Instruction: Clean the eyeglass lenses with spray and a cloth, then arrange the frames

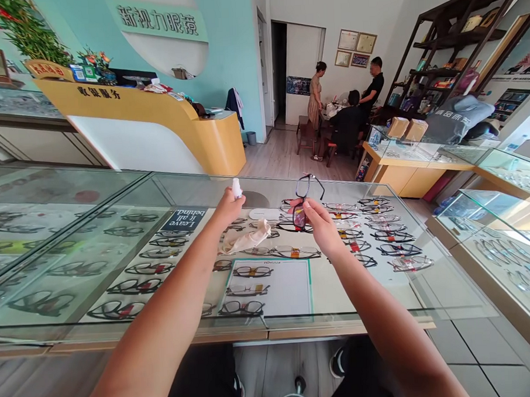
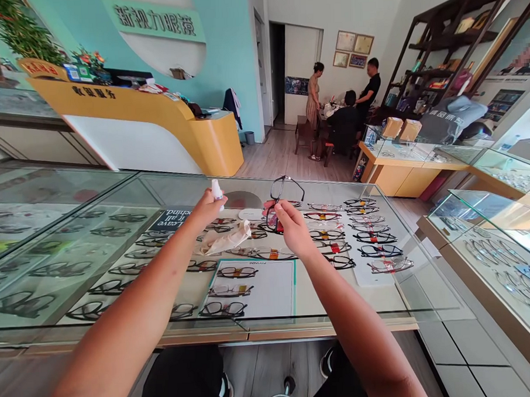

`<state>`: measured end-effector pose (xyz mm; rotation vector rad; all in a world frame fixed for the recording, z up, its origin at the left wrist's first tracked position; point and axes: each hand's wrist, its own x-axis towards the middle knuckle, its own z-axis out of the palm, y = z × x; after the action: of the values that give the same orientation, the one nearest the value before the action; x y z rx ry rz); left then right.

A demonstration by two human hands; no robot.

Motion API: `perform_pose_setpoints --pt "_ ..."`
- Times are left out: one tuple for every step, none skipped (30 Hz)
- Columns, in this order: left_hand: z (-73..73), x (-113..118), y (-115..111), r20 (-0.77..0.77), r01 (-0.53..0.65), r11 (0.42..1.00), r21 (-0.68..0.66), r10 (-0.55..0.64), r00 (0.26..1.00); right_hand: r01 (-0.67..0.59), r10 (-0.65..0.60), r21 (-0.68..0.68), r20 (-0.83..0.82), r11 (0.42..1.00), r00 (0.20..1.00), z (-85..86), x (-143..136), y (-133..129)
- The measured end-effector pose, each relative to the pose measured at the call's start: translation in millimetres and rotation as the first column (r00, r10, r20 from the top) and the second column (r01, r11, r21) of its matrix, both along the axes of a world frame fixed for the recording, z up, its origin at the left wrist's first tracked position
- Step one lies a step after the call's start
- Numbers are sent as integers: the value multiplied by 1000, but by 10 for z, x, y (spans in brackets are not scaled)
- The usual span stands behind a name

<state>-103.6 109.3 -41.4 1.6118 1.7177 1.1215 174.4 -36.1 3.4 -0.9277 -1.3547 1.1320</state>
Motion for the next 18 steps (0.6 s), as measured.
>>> perform_pose_setpoints --pt "-17 -35 20 -19 -20 1000 -11 20 1000 0 0 -2 0 1000 1000 1 -2 -1" --pt "-33 -62 32 -39 -35 999 -23 34 999 -3 3 0 -4 1000 1000 1 -3 -1" --pt "-49 -83 39 -60 -45 998 -37 42 997 -11 11 3 -8 1000 1000 0 -4 -1" --pt "-64 -98 41 -80 -49 998 -49 45 996 -20 20 8 -13 1000 1000 -1 -3 -1" --pt "-81 -109 42 -97 -50 997 -61 44 994 -29 29 13 -18 999 999 -2 -3 -1" --pt "-96 -117 41 -111 -50 996 -73 41 993 -36 36 18 -21 999 999 -3 -2 -2" --pt "-110 -121 41 -123 -48 996 -82 38 992 -38 38 21 -21 999 999 -2 -1 -3" --pt "-121 -124 41 -132 -46 995 -87 34 991 -37 37 22 -19 999 999 -1 -1 -5" --pt "-128 -124 41 -140 -46 995 -88 33 990 -33 34 20 -16 999 999 2 -1 -8" --pt "-130 -122 40 -147 -48 995 -87 35 989 -29 30 17 -11 999 1000 5 -1 -11" --pt "-125 -116 35 -154 -54 995 -85 40 987 -26 26 14 -2 1000 1000 8 -1 -15" --pt "-111 -105 25 -160 -64 995 -81 50 986 -25 25 12 9 1000 1000 10 0 -18" --pt "-89 -88 8 -166 -79 994 -71 66 984 -24 24 11 17 1000 1000 10 0 -20" --pt "-57 -65 -20 -170 -98 994 -51 88 981 -25 25 13 24 1000 999 8 2 -21" --pt "-14 -35 -60 -174 -123 992 -20 118 978 -25 24 16 28 1000 999 4 3 -19" --pt "40 0 -111 -175 -151 988 23 153 973 -25 25 19 27 999 999 -2 5 -15" --pt "105 39 -175 -179 -177 980 87 191 965 -24 24 21 21 999 999 -10 7 -10" --pt "179 81 -247 -186 -192 968 162 221 957 -24 23 20 12 1000 1000 -19 7 -3"
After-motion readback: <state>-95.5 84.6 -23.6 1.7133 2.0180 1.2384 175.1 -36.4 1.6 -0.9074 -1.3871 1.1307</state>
